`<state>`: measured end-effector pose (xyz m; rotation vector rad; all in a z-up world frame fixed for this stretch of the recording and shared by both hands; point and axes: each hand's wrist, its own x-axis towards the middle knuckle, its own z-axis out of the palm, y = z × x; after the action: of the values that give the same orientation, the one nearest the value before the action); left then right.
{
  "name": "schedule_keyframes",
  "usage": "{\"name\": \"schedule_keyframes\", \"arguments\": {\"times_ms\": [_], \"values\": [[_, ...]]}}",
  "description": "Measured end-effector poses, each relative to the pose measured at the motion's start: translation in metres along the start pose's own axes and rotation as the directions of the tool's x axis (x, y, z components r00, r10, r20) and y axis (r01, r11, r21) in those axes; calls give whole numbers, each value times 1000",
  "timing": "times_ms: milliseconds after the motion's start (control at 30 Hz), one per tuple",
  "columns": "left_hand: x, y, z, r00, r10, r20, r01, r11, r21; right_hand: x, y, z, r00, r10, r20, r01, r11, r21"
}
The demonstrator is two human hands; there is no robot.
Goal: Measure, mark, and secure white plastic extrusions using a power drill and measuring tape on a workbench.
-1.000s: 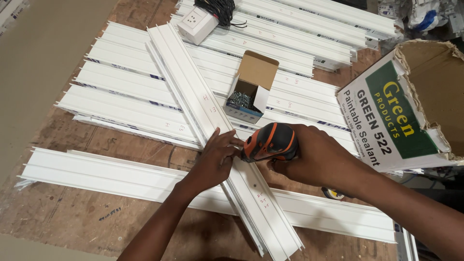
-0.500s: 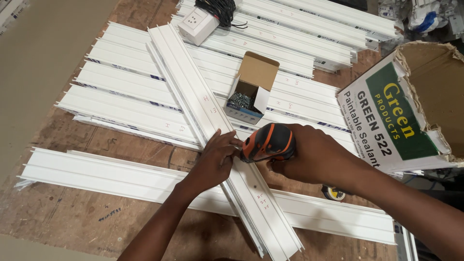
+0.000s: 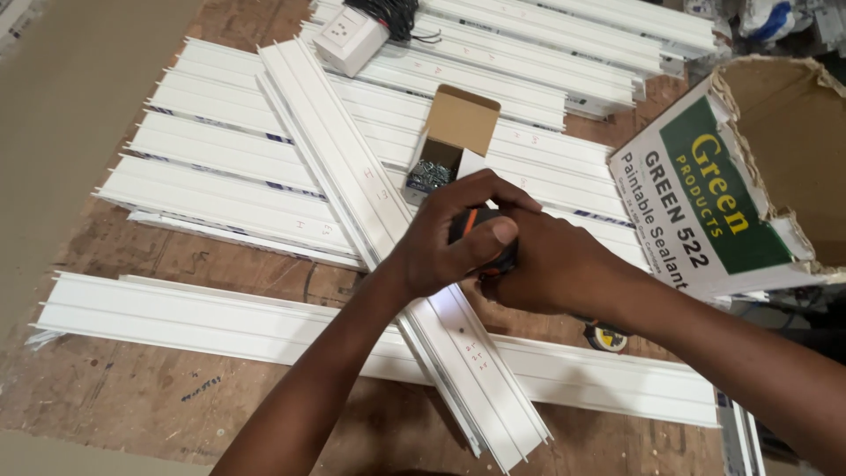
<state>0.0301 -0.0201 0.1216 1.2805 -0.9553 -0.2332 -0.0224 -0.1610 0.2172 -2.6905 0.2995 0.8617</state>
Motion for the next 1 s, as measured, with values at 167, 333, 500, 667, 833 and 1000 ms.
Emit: {"name": "schedule_keyframes", "arguments": {"times_ms": [167, 333, 500, 667, 833, 1000], "values": [[-2, -1, 0, 997, -75, -18, 73, 994, -78, 2, -3, 1, 999, -31, 20, 32, 998, -54], [0, -5, 3, 999, -44, -31, 42, 997, -67, 5, 0, 2, 1000, -7, -8, 7, 1000, -12], [-1, -7, 6, 998, -55, -39, 51, 994, -92, 4, -2, 0, 999, 42, 18, -41, 997, -67], [-1, -7, 6, 998, -12, -62, 6, 996, -90, 7, -1, 2, 999, 46, 12, -45, 991, -122], [0, -5, 6, 997, -18, -72, 13, 998, -61, 8, -1, 0, 999, 36, 19, -34, 992, -120], [-3, -7, 6, 995, -2, -100, -2, 999, -47, 11, 1, 4, 1000, -12, 2, 12, 993, -117]]}}
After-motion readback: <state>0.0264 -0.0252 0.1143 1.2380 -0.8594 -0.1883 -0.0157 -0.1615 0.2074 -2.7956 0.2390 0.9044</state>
